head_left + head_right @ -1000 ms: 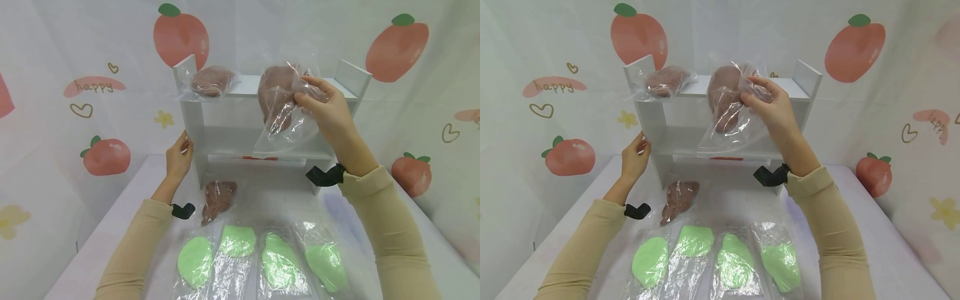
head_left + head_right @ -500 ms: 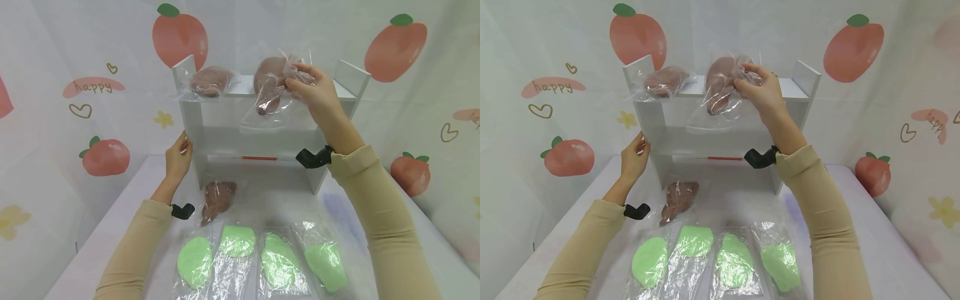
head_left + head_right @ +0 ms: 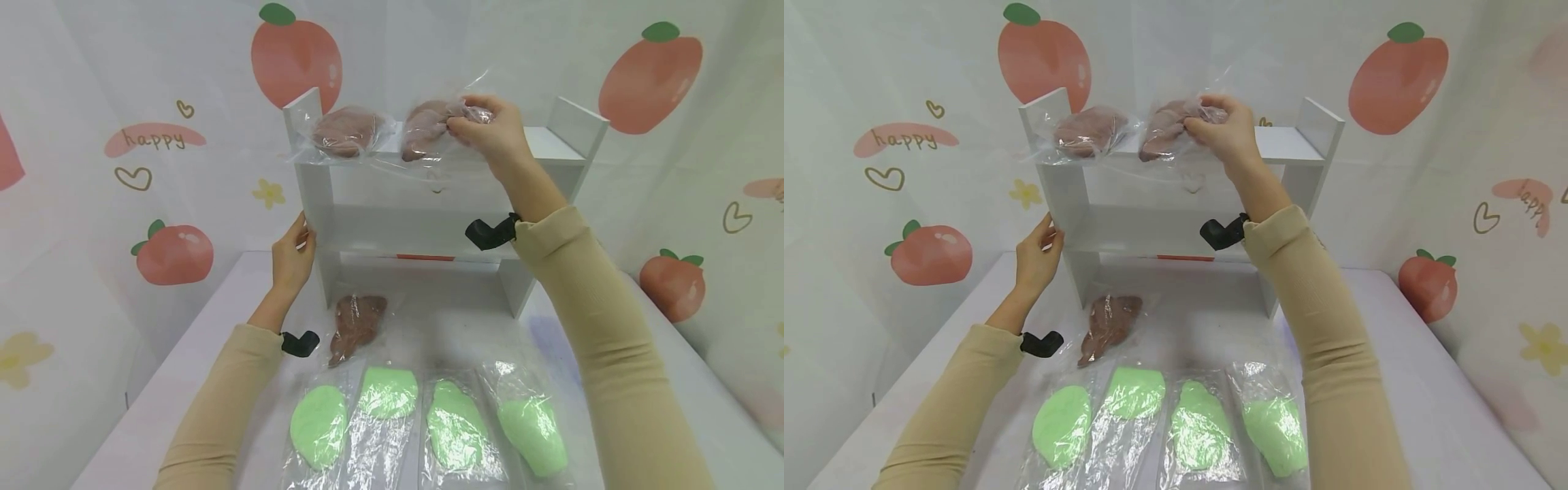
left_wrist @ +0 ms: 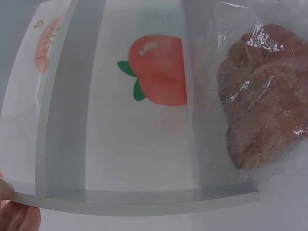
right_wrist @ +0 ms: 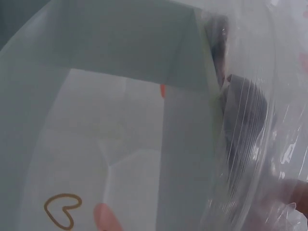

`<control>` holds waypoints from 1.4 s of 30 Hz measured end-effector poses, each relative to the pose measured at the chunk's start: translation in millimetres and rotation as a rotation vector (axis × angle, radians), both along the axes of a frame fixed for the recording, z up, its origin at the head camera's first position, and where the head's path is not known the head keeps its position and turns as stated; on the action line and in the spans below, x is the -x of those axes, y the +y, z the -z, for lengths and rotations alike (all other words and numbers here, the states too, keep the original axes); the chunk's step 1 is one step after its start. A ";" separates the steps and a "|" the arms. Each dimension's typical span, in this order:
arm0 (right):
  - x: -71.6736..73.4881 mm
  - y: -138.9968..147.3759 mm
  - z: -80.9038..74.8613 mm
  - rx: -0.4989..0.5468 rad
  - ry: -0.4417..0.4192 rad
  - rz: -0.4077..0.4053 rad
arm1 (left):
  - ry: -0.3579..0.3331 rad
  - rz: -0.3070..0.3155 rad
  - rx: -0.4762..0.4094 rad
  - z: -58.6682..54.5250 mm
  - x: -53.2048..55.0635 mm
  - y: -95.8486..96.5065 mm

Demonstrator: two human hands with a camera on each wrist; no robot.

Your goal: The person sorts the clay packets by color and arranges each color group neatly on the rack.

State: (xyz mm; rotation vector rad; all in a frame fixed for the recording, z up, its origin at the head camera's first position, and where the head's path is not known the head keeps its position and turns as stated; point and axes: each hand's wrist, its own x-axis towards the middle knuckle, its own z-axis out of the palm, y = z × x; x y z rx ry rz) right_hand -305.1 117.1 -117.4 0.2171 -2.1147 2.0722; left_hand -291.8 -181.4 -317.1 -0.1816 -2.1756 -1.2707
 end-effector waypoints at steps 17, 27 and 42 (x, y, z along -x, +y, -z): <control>16.5 -14.5 -3.2 -0.526 -0.019 0.123 | -0.001 -0.006 -0.004 -1.0 -3.2 -0.5; 18.5 -20.1 -0.1 -0.737 0.004 0.225 | -0.013 -0.002 -0.017 -0.2 -2.6 -1.9; 5.7 5.4 -2.1 -0.676 -0.102 0.165 | -0.002 -0.021 -0.016 0.2 -0.9 -1.6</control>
